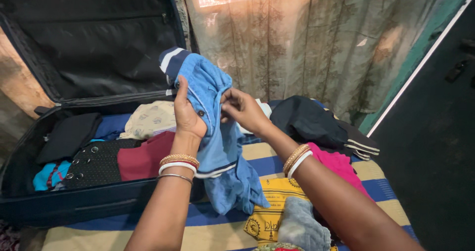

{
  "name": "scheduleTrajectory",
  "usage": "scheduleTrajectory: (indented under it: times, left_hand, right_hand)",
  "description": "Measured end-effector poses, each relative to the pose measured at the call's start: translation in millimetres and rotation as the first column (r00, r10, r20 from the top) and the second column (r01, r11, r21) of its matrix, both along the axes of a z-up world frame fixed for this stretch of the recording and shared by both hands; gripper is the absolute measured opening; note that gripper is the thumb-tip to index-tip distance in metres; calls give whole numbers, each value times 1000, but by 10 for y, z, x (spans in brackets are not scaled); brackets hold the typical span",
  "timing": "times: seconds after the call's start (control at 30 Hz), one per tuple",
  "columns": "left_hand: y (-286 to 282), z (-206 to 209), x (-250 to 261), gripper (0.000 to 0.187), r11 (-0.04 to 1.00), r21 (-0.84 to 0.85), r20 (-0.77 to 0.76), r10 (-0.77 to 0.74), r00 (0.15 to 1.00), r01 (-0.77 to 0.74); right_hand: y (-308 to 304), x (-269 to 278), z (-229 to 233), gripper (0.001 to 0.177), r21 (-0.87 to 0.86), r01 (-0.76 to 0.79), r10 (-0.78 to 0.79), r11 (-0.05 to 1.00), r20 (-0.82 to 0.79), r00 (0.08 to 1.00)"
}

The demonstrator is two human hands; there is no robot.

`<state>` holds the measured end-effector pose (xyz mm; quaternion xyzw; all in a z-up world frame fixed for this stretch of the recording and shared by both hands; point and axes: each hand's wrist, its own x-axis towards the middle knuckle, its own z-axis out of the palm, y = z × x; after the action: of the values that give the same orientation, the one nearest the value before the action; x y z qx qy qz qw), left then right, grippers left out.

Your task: The person folds clothes and packs them into a suitcase. The person picks up items of clothing including a pair of black pants, a blue polo shirt, and a pink shirt, folds each item, and places them into the suitcase.

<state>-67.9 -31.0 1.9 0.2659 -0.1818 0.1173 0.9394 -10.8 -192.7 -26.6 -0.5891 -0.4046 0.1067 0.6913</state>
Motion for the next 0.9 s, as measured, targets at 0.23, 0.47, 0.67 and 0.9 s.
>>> scheduleTrajectory:
  times: [0.23,0.47,0.67,0.9]
  left_hand:
    - [6,105,-26,58,998,-43,104,54,993,-50]
    - [-83,75,326,59,958,-98,-30,269,963,-271]
    - [-374,-129,781,69,832,242,-77,530,845,-500]
    - [-512,35,755,69,410,912,-207,396,895,30]
  right_hand:
    - [140,-72,-60,52,-62,701,-608,711,448,656]
    - [142,-116,-364,59,49,-8,11,999,-66,998]
    - [220,-87,-682,67,-135,-92,81,987,-83,993]
    - [60,76,-733,41,-2,-179,138,984,-633,762]
